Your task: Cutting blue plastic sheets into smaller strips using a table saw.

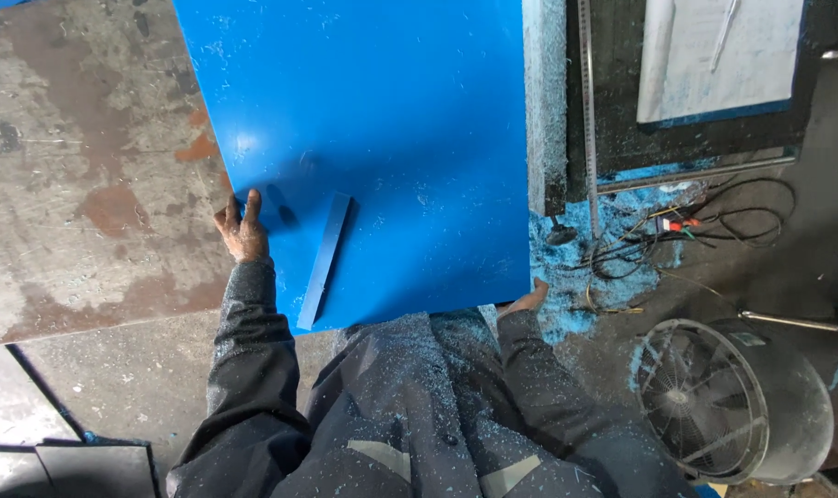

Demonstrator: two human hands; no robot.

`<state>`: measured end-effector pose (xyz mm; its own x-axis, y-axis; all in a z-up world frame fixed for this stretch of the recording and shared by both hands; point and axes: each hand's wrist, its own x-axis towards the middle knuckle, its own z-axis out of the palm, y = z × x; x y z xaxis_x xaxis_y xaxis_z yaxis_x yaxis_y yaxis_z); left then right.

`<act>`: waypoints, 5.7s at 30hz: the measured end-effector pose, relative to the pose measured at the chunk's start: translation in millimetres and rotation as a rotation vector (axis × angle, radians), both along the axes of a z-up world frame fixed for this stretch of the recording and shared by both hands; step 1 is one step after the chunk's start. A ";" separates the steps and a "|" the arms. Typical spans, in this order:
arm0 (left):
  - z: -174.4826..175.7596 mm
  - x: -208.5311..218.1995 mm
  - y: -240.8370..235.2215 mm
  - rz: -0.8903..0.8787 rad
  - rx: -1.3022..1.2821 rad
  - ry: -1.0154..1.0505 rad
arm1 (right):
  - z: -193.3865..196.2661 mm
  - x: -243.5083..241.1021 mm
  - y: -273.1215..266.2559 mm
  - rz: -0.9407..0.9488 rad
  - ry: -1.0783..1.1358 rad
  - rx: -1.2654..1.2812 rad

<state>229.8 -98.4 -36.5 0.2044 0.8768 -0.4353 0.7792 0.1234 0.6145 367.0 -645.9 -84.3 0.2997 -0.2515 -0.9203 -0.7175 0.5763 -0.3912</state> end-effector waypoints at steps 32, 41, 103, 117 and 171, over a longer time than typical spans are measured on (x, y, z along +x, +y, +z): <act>-27.0 -26.8 9.7 -0.183 0.043 -0.122 | 56.6 -14.9 75.0 2.004 -0.346 -0.687; -38.5 -34.6 20.2 -0.266 0.014 -0.164 | 100.7 -29.8 318.5 2.213 -0.532 -0.611; 67.2 -97.4 -125.4 -1.459 0.385 0.555 | 49.6 19.8 -37.9 2.146 -0.625 -1.175; 71.0 -79.4 -115.2 -1.427 0.352 0.516 | 48.5 25.6 -34.2 2.053 -0.613 -1.135; 60.9 -39.7 -82.6 -1.382 0.405 0.459 | -27.8 -15.2 24.8 1.453 -0.527 -0.972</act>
<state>190.0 -181.0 24.4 0.8618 0.1872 -0.4714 0.2656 -0.9584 0.1049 351.8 -621.1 -112.1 0.9213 0.1159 -0.3712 -0.0901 -0.8649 -0.4937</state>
